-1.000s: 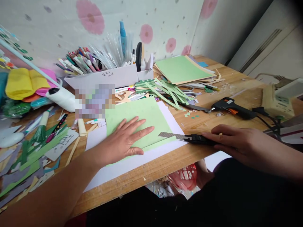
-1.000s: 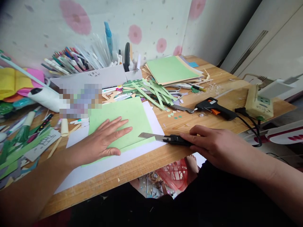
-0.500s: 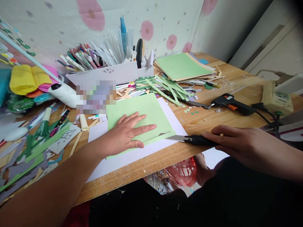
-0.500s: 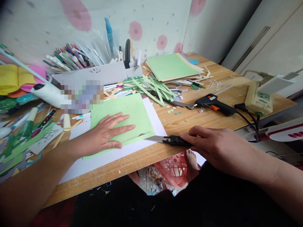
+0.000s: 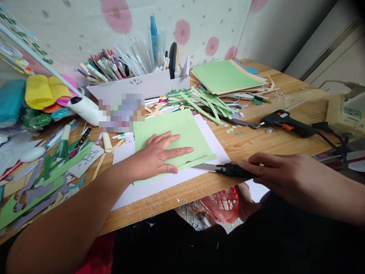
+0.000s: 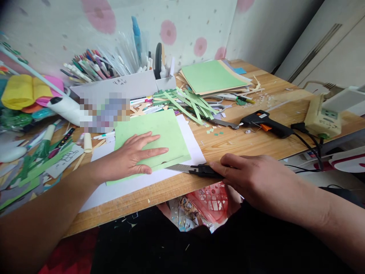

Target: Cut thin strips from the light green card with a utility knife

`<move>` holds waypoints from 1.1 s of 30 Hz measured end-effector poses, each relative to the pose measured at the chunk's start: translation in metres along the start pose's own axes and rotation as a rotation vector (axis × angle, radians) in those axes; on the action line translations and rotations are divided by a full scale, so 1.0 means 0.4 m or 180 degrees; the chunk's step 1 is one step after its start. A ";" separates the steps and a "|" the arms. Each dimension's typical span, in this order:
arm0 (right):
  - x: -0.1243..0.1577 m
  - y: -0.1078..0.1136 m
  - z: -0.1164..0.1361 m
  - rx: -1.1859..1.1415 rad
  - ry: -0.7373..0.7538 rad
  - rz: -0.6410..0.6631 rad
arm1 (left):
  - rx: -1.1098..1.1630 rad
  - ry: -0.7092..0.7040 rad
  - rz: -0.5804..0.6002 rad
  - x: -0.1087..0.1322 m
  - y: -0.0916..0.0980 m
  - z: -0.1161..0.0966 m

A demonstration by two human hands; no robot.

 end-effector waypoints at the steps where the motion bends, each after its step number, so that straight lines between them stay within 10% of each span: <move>1: -0.003 -0.001 0.004 -0.0002 0.0005 0.0015 | 0.0001 0.0011 0.0012 0.000 0.000 0.000; 33: -0.064 -0.020 0.075 -0.0191 0.0337 0.0003 | -0.0348 0.0228 0.0305 -0.015 0.017 -0.026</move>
Point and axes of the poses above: each hand's wrist, its own x-axis away from the middle knuckle, its own y-axis out of the back of the hand, z = x × y, the point moved 6 cm from there along -x, towards the middle knuckle, and after that the axes turned 10 degrees about -z, right-handed, at the moved point
